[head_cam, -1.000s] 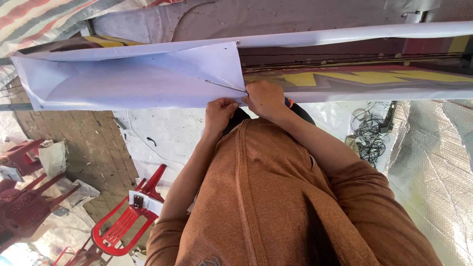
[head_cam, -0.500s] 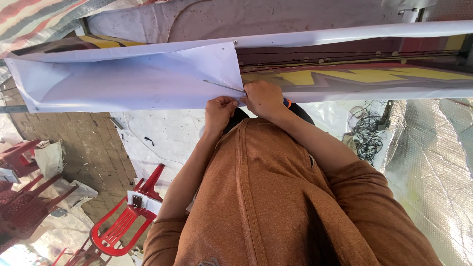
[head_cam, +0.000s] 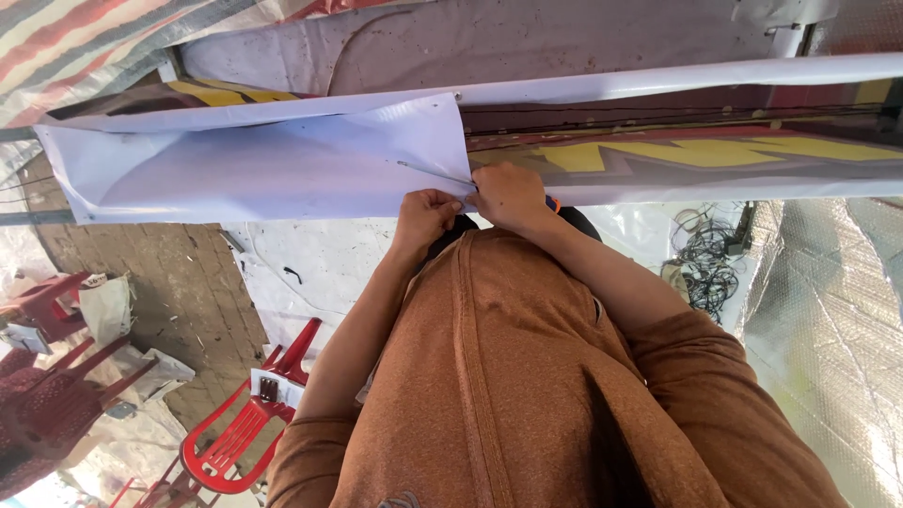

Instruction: Fastening the edges of a vinyl banner into a frame using a screwdriver to tuck the material into a groove.

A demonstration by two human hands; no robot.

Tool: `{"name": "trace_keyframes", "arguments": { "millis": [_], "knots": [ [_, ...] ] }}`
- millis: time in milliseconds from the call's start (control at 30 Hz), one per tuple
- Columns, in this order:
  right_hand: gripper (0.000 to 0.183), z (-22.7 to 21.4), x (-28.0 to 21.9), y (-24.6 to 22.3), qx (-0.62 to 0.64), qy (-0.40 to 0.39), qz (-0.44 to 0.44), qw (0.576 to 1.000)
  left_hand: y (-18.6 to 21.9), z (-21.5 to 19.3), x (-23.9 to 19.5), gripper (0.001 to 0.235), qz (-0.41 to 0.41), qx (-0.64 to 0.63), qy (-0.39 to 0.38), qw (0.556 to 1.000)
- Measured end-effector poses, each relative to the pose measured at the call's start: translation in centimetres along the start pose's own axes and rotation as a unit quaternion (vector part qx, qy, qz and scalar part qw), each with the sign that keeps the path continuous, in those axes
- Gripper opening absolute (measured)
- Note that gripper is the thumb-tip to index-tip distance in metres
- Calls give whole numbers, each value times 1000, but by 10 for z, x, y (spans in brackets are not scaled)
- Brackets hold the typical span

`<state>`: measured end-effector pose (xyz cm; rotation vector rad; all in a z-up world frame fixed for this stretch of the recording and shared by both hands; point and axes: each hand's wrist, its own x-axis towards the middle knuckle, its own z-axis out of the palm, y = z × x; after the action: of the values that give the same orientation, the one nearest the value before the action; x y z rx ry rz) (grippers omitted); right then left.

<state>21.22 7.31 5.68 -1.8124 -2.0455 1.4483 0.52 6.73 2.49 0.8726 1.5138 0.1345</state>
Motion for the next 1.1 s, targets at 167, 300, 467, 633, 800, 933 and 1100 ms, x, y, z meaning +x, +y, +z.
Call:
{"name": "trace_keyframes", "arguments": {
  "millis": [167,300,467,633,800,933,1100],
  "knots": [
    [29,10,0,7,1,42,-22,999,-3,-2,-1,18,4,30,-3,1000],
    [29,10,0,8,-4,44,-28,999,9,-1,-12,17,14,57,4,998],
    [30,12,-1,11,-7,45,-32,998,1,2,-8,15,30,69,13,997],
    [31,13,-2,11,-9,65,-38,997,-4,4,-5,15,46,36,15,998],
    [31,8,-2,10,12,46,-30,998,-1,5,-8,13,52,-4,19,998],
    [31,2,-2,5,6,41,-11,999,3,3,-8,12,39,42,30,998],
    [38,2,10,2,11,-14,20,1000,0,5,-4,13,23,0,24,999]
  ]
}}
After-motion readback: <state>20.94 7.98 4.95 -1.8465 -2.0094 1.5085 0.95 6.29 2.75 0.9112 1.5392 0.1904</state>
